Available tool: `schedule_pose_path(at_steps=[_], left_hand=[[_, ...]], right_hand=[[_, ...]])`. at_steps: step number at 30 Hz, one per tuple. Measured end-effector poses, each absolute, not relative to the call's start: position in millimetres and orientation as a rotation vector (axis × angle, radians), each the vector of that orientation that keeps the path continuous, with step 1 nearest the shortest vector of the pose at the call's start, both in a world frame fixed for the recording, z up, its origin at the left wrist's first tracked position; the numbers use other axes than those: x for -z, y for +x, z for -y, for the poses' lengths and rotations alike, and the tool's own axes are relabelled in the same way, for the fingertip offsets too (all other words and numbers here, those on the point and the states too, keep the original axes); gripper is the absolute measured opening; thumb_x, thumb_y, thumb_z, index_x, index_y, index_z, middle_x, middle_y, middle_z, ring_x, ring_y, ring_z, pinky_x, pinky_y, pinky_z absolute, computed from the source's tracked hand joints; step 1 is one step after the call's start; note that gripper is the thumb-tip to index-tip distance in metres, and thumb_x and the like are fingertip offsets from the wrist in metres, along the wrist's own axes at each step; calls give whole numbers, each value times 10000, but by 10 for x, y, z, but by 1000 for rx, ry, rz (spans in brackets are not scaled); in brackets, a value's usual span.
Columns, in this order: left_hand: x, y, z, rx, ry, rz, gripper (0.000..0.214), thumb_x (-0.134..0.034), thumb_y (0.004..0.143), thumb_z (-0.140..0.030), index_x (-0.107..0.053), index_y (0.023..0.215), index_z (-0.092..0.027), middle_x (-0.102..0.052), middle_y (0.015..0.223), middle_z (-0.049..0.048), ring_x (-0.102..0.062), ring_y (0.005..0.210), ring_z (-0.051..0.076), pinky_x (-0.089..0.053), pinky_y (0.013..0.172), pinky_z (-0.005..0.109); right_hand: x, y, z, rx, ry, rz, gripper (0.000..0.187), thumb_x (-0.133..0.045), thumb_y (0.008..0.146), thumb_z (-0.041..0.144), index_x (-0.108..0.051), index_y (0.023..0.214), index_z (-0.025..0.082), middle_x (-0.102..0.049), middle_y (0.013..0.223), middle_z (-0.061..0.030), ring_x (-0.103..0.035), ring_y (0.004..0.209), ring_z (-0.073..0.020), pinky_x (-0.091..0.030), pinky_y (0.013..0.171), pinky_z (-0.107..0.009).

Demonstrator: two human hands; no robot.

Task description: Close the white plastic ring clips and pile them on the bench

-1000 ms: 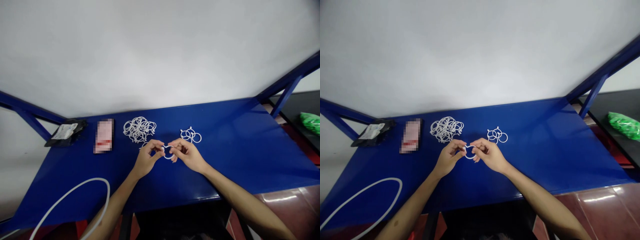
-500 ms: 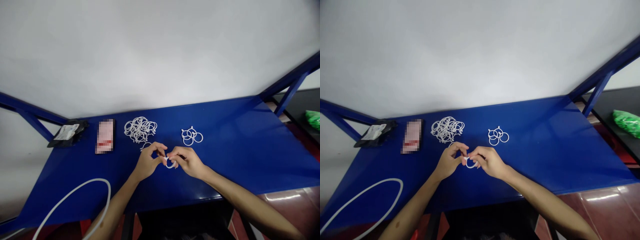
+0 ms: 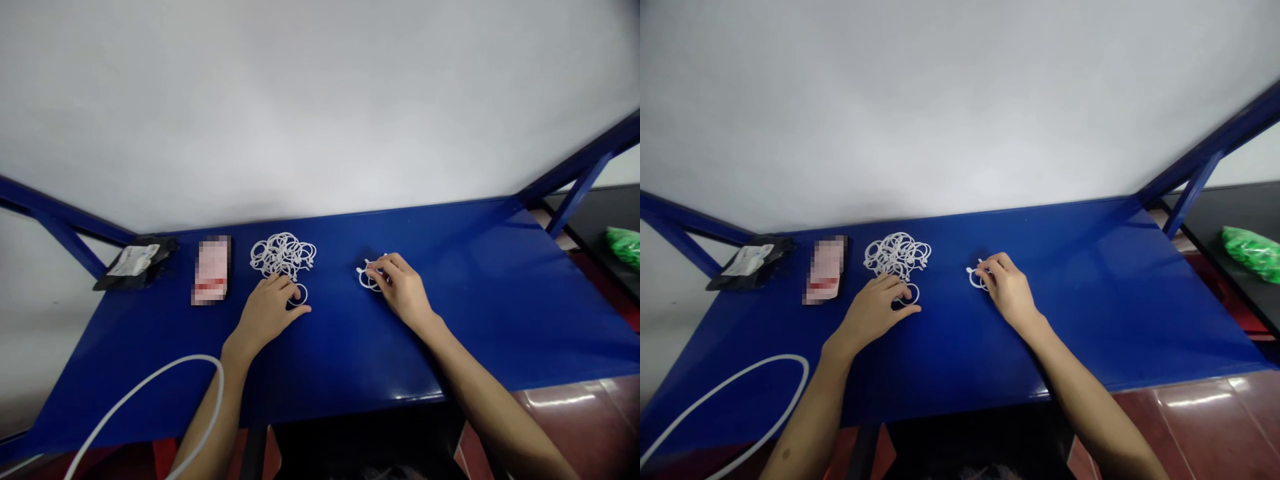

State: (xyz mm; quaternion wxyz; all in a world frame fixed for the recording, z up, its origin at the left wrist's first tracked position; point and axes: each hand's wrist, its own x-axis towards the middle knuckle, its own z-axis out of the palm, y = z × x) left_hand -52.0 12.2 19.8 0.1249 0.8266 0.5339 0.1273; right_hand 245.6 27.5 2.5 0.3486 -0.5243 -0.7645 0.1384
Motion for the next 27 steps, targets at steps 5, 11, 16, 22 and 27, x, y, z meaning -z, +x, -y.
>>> schedule_pose_path(at_steps=[5, 11, 16, 22, 27], left_hand=[[-189, -369, -68, -407, 2576, -1327, 76, -663, 927, -235, -699, 878, -190, -645, 880, 22, -547, 879, 196, -458, 843, 350], [-151, -64, 50, -687, 2808, -1108, 135, -596, 971, -200, -711, 907, -228, -581, 755, -2, -469, 746, 162, -381, 717, 306], [-67, 54, 79, -821, 2847, -1069, 150, -593, 962, -154, -675, 851, -211, -607, 745, -6, -483, 714, 153, -360, 673, 304], [-76, 39, 93, -1028, 2298, -1147, 113, -650, 932, -249, -586, 1010, -199, -657, 843, 0, -604, 771, 142, -482, 734, 279], [-102, 1, 77, -1012, 1816, -1248, 200, -705, 883, -360, -576, 885, -206, -641, 742, -34, -609, 653, 112, -492, 657, 238]], right_hand=[[-82, 2458, -266, -219, -1431, 1949, 246, -555, 998, 349, -697, 1102, 178, -652, 1067, -126, -671, 886, -230, -579, 747, -379], [-127, 2159, -74, -850, -1224, 1909, 193, -591, 984, 347, -675, 1101, 218, -726, 985, -54, -692, 851, -181, -566, 761, -326], [-39, 2068, -19, -1259, -1231, 1674, 171, -579, 981, 361, -633, 1074, 228, -704, 776, 18, -633, 618, -116, -515, 606, -255], [-26, 2109, -52, -1389, -1182, 1473, 188, -643, 939, 397, -609, 1006, 225, -737, 809, 7, -605, 579, -91, -504, 571, -228], [-55, 2110, -21, -1468, -1096, 1471, 207, -671, 923, 413, -665, 982, 215, -754, 825, -14, -624, 587, -94, -523, 564, -224]])
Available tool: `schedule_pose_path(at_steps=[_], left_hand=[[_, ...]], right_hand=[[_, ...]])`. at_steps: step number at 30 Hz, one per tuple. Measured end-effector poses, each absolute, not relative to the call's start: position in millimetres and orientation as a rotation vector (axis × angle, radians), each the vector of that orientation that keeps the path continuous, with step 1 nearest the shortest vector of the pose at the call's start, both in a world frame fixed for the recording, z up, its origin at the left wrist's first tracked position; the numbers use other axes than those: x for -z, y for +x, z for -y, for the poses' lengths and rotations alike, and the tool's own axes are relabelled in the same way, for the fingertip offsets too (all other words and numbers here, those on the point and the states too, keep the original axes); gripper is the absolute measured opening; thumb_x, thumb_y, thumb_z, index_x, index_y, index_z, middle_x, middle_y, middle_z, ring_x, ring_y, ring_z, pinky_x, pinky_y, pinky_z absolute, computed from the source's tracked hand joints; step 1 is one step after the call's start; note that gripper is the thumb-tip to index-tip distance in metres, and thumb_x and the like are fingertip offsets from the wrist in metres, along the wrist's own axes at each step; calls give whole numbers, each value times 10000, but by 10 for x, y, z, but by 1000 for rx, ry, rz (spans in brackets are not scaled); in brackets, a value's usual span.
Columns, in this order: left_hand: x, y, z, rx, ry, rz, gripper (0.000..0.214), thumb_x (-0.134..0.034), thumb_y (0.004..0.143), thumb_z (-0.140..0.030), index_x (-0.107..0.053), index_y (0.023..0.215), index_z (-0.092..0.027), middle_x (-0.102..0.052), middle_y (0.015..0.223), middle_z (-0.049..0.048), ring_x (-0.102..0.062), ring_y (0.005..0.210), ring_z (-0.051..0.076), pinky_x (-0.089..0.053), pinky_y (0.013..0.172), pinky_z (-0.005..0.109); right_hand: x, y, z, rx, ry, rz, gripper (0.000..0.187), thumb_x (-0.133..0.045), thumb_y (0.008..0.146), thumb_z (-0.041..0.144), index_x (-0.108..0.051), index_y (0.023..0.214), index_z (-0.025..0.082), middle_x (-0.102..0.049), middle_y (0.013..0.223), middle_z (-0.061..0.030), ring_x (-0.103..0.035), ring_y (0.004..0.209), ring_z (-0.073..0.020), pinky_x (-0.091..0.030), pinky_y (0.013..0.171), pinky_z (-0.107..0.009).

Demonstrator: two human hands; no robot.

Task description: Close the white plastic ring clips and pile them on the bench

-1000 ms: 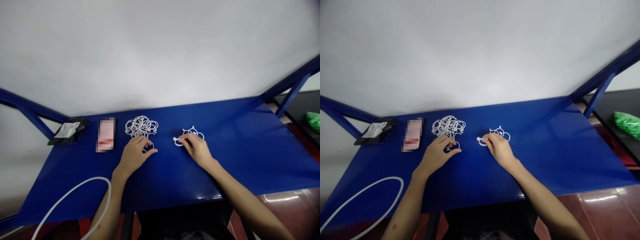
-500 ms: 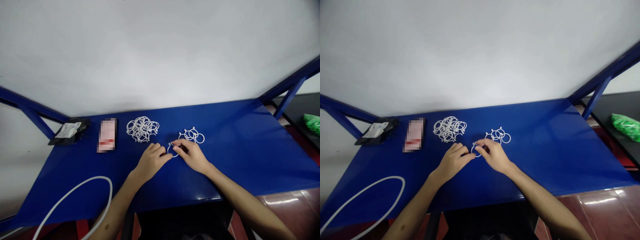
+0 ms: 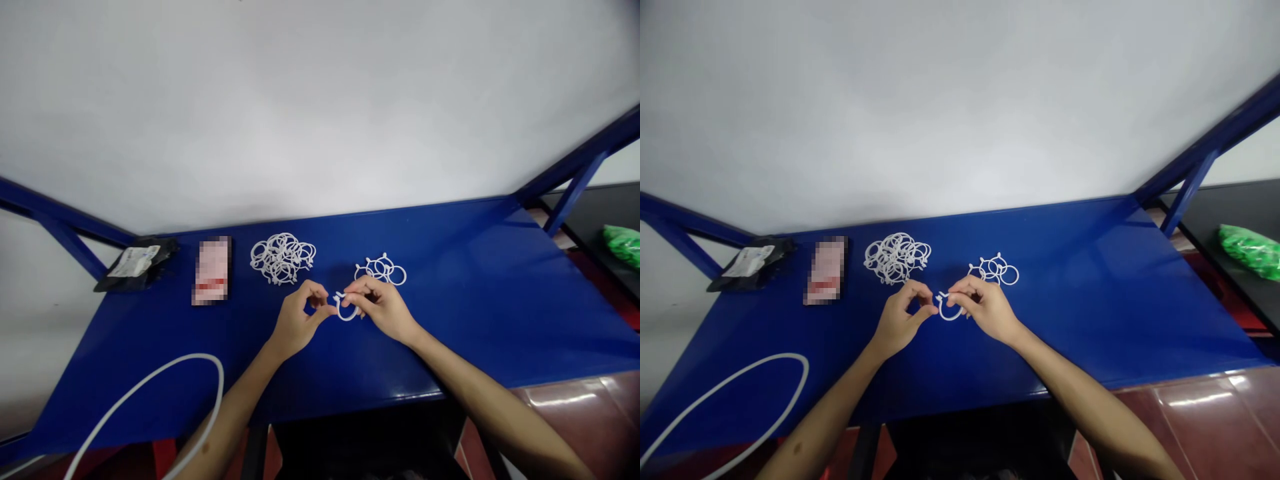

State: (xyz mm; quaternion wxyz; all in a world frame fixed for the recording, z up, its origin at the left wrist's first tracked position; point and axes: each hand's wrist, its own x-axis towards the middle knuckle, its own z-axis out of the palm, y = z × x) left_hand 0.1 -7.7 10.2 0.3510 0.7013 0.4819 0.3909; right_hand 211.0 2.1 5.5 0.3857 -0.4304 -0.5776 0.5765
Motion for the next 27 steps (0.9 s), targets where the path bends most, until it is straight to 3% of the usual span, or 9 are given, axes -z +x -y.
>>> schedule_pose_path(at_steps=[4, 8, 12, 16, 22, 27], left_hand=[[-94, 11, 49, -935, 1661, -1227, 227, -720, 852, -393, -598, 848, -201, -648, 719, -33, -606, 639, 113, -482, 628, 232], [-99, 14, 49, -906, 1601, -1252, 192, -738, 818, -333, -599, 839, -202, -642, 683, -46, -590, 624, 113, -470, 626, 238], [-113, 19, 63, -900, 1625, -1247, 111, -691, 838, -249, -596, 881, -211, -643, 626, -62, -587, 603, 118, -465, 641, 256], [-120, 45, 58, -890, 1684, -1249, 112, -703, 844, -229, -604, 894, -213, -645, 618, -67, -596, 590, 118, -472, 636, 258], [-122, -197, -66, -993, 2219, -1452, 168, -732, 874, -331, -660, 960, -205, -675, 786, 2, -625, 791, 183, -500, 805, 347], [-116, -533, -182, -612, 2569, -1794, 145, -641, 930, -263, -699, 1036, -184, -676, 962, 90, -573, 926, 278, -461, 813, 420]], right_hand=[[-42, 2090, 20, -1395, -1054, 1572, 206, -686, 917, 412, -695, 934, 207, -726, 772, -5, -631, 587, -97, -525, 559, -223], [-62, 2092, 40, -1216, -1011, 1758, 194, -636, 960, 379, -697, 886, 209, -743, 869, -27, -681, 672, -117, -541, 608, -241], [-85, 2122, 54, -1066, -939, 1915, 201, -544, 1015, 320, -686, 911, 222, -753, 900, -36, -727, 824, -159, -571, 728, -290], [-88, 2124, 69, -993, -881, 2002, 216, -499, 1035, 304, -679, 944, 226, -749, 920, -45, -726, 834, -161, -579, 725, -294], [-122, 2175, -31, -680, -1023, 1989, 121, -570, 1006, 286, -673, 999, 224, -743, 940, -43, -715, 870, -171, -580, 781, -314], [-70, 2425, -243, -333, -1322, 1974, 181, -539, 1014, 286, -698, 1041, 205, -706, 1017, -84, -690, 894, -200, -577, 789, -349]])
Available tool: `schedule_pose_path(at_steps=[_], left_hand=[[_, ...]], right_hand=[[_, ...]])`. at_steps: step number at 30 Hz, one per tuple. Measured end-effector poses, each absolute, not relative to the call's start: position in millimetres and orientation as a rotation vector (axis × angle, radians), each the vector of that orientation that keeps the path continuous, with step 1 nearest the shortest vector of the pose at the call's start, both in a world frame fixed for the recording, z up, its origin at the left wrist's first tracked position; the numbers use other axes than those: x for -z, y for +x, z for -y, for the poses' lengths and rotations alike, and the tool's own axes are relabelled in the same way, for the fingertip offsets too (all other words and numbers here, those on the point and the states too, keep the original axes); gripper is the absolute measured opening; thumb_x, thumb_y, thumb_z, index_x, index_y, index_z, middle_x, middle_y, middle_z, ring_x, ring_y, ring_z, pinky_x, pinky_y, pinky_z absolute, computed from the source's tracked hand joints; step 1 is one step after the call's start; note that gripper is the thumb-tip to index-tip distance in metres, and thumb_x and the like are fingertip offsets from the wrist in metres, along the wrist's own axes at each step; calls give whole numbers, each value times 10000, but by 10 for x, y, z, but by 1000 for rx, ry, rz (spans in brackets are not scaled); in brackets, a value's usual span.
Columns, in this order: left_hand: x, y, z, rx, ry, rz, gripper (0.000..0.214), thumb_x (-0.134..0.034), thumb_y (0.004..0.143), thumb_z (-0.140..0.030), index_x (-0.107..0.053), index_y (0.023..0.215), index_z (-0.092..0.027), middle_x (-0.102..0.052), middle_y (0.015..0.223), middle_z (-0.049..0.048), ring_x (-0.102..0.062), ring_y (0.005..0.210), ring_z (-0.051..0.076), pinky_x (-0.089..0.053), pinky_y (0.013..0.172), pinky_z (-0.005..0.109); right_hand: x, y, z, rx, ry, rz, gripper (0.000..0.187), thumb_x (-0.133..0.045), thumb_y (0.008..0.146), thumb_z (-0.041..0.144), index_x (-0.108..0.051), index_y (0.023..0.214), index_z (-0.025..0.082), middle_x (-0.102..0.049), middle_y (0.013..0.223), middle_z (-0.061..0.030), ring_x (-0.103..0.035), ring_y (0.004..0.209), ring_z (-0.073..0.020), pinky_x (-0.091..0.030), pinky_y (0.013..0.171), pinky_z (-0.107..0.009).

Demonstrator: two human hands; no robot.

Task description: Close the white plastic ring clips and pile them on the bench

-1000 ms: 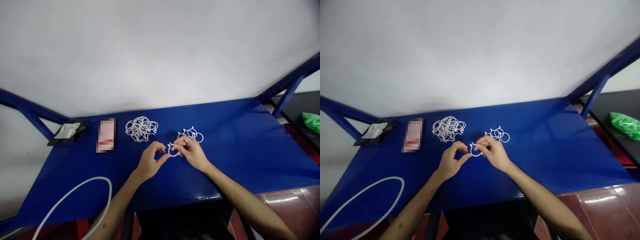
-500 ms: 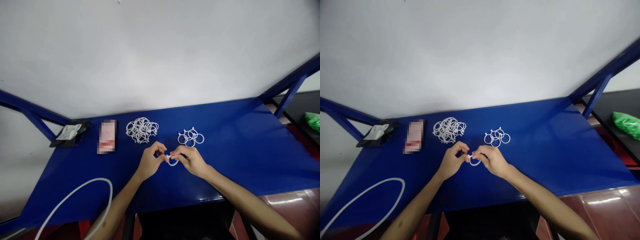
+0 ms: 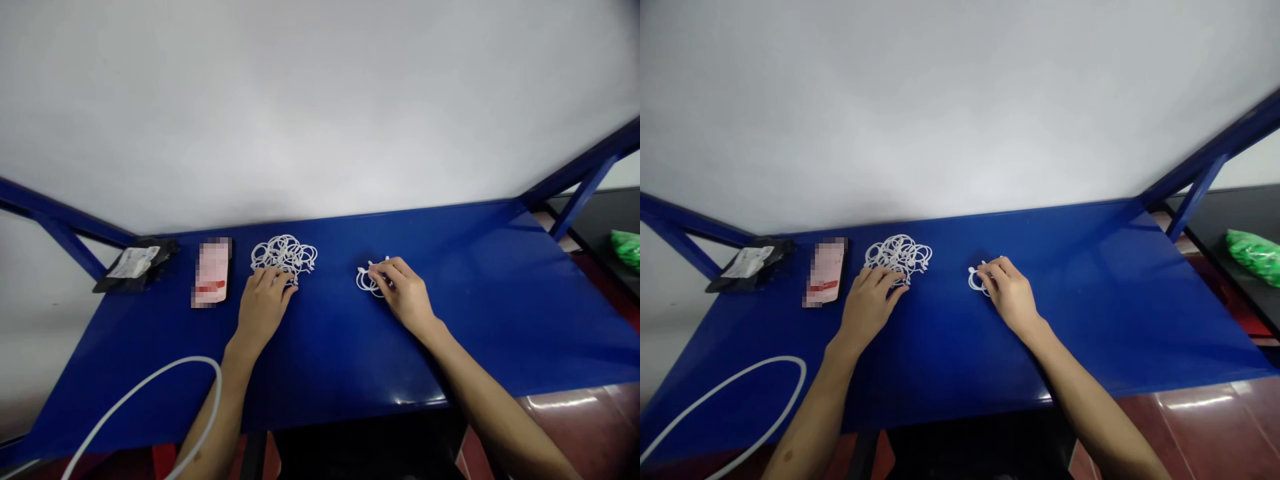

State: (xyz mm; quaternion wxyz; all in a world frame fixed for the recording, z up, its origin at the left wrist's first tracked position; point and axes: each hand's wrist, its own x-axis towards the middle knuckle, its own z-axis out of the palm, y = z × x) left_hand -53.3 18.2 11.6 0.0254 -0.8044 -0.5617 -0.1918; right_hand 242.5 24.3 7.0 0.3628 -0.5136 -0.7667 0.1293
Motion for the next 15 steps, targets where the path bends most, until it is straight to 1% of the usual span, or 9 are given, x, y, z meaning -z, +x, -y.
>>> schedule_pose_path(at_steps=[3, 5, 7, 11, 15], left_hand=[[-121, -583, -196, 449, -2461, 1753, 152, -653, 916, -255, -716, 1038, -187, -651, 967, 99, -546, 913, 290, -449, 770, 413], [-131, -569, -190, 423, -2462, 1745, 140, -647, 920, -253, -723, 1026, -200, -642, 972, 96, -535, 906, 285, -441, 767, 407], [-136, -545, -182, 394, -2485, 1723, 124, -649, 920, -250, -726, 1007, -209, -638, 983, 93, -531, 910, 281, -432, 762, 401], [-131, -502, -167, 415, -2530, 1683, 114, -623, 928, -224, -723, 976, -201, -637, 993, 99, -535, 919, 276, -430, 760, 397], [-194, -421, -121, 632, -2594, 1660, 111, -613, 922, -222, -701, 986, -200, -634, 990, 81, -544, 943, 255, -456, 828, 404]], right_hand=[[-46, 2522, -312, -168, -1473, 2025, 234, -542, 1008, 326, -698, 1124, 195, -690, 1012, -107, -654, 901, -238, -569, 761, -383], [-53, 2532, -320, -70, -1511, 2035, 269, -552, 1001, 348, -685, 1177, 194, -680, 1004, -117, -616, 928, -266, -558, 788, -421], [-67, 2511, -309, -11, -1506, 2022, 280, -561, 995, 351, -681, 1187, 187, -666, 1012, -125, -584, 925, -274, -551, 800, -440], [-74, 2432, -265, -34, -1424, 2025, 236, -579, 984, 309, -688, 1162, 198, -657, 1032, -122, -561, 927, -273, -546, 810, -446], [-57, 2326, -190, -168, -1303, 2074, 218, -572, 985, 278, -685, 1160, 217, -670, 1052, -112, -580, 974, -270, -536, 867, -465]])
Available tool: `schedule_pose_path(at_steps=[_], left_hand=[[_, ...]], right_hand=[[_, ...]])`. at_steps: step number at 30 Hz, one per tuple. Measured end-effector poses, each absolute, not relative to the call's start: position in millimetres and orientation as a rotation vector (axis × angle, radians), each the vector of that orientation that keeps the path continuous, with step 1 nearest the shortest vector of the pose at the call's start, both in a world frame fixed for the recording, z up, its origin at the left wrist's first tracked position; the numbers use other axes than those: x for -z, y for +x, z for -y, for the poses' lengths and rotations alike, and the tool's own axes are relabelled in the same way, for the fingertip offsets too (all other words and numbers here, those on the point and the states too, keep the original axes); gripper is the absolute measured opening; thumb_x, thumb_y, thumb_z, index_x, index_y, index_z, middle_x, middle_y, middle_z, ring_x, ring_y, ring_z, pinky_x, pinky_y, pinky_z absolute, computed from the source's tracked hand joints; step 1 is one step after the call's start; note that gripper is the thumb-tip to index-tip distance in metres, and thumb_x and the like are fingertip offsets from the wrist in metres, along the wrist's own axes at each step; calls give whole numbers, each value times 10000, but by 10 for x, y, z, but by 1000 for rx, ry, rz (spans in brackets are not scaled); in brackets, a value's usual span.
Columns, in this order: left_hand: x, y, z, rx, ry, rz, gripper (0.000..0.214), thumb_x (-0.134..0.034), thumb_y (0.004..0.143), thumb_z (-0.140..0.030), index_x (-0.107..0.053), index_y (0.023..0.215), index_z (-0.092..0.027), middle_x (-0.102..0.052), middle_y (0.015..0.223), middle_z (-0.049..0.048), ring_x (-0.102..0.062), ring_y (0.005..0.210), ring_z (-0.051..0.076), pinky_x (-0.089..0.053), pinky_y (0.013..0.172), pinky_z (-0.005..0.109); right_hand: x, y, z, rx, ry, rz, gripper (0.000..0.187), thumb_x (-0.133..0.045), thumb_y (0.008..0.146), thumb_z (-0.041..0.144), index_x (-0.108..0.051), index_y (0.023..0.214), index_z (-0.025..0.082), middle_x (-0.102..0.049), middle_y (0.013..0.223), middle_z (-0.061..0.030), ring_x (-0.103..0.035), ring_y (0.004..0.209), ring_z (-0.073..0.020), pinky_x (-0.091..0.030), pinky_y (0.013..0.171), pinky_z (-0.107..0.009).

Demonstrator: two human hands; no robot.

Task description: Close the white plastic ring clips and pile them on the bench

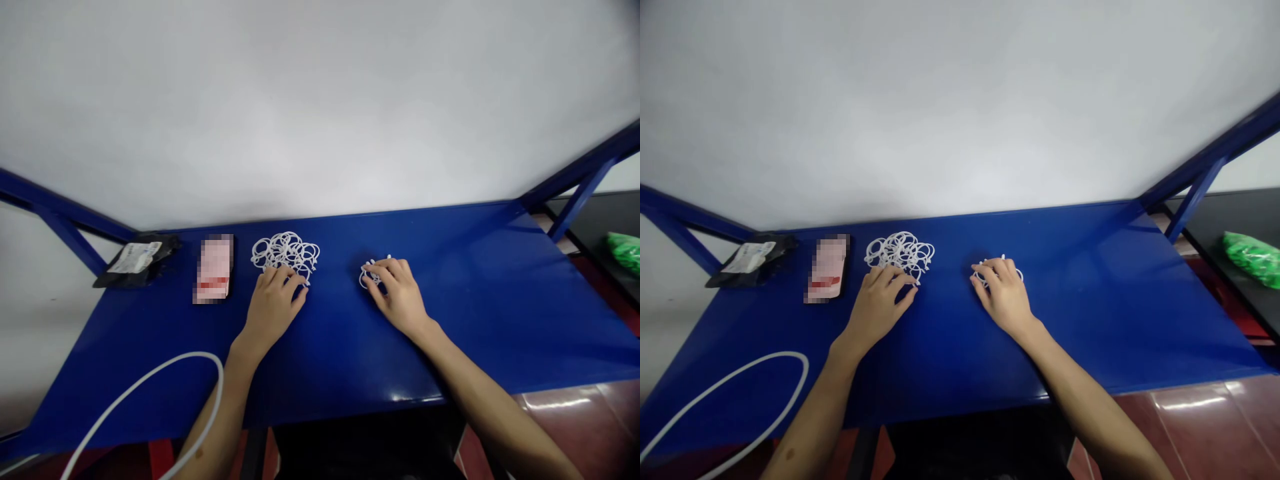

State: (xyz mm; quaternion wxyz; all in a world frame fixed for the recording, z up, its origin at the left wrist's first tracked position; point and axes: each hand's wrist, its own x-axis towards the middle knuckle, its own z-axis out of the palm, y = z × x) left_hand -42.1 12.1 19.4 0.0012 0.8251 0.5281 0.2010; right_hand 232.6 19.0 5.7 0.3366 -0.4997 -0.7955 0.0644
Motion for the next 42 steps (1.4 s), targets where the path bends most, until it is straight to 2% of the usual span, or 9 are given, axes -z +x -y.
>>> schedule_pose_path(at_steps=[4, 9, 13, 18, 21, 24, 29, 37, 42], left_hand=[[-313, -314, -35, -719, 2372, -1316, 107, -604, 918, -196, -675, 993, -224, -616, 951, 29, -566, 925, 189, -484, 865, 354], [-305, -224, 44, -578, 2152, -1011, 160, -609, 888, -153, -680, 1000, -243, -605, 685, -56, -586, 671, 116, -514, 819, 307], [-281, -189, 54, -590, 2144, -954, 197, -564, 891, -123, -692, 982, -241, -710, 849, -10, -646, 812, 141, -526, 787, 298], [-302, -235, 33, -662, 2135, -984, 312, -541, 920, -141, -640, 1192, -254, -712, 982, 25, -652, 893, 158, -533, 835, 340], [-261, -262, 18, -775, 2034, -1054, 422, -659, 905, -250, -559, 1315, -254, -706, 1007, 25, -651, 884, 154, -537, 823, 326], [-197, -238, -2, -867, 1921, -1161, 409, -769, 836, -354, -620, 1199, -239, -720, 909, -1, -653, 798, 142, -533, 769, 298], [-120, -152, -27, -930, 1783, -1187, 285, -775, 826, -404, -677, 1024, -224, -711, 774, -24, -628, 680, 125, -497, 676, 266], [-53, -119, -19, -961, 1683, -1090, 283, -777, 820, -431, -699, 985, -215, -702, 734, -20, -626, 668, 121, -467, 658, 244], [-70, -96, -25, -967, 1679, -1120, 328, -791, 783, -489, -719, 930, -206, -701, 734, -16, -623, 661, 123, -465, 655, 238]], right_hand=[[-79, 2187, -71, -474, -1162, 2076, 262, -547, 1004, 299, -642, 1237, 224, -661, 1109, -102, -624, 1012, -234, -548, 888, -423], [-114, 2080, 2, -1037, -1174, 1915, 355, -534, 1010, 385, -595, 1335, 256, -703, 1034, -51, -642, 745, -146, -564, 712, -313], [-95, 2092, -27, -1401, -1182, 1752, 281, -611, 959, 418, -706, 1153, 238, -615, 707, 35, -532, 548, -92, -490, 534, -231], [-77, 2085, -38, -1602, -1111, 1503, 304, -667, 912, 441, -703, 1129, 232, -568, 662, 55, -560, 513, -76, -509, 481, -205], [-54, 2051, -21, -1665, -1093, 1331, 300, -683, 897, 456, -667, 1073, 214, -612, 698, 48, -616, 490, -83, -545, 453, -208], [-30, 2022, 0, -1671, -1077, 1225, 286, -704, 883, 455, -627, 991, 202, -640, 730, 44, -656, 482, -96, -571, 450, -220], [-47, 1971, 53, -1652, -1063, 1204, 273, -721, 872, 444, -607, 905, 198, -650, 688, 43, -699, 541, -121, -601, 526, -239], [-41, 1941, 120, -1432, -1147, 1363, 223, -675, 919, 417, -627, 897, 200, -660, 678, 29, -552, 523, -73, -446, 497, -200], [-40, 1940, 120, -1362, -1113, 1444, 209, -631, 953, 408, -676, 1024, 217, -638, 680, 28, -543, 563, -90, -438, 536, -224]])
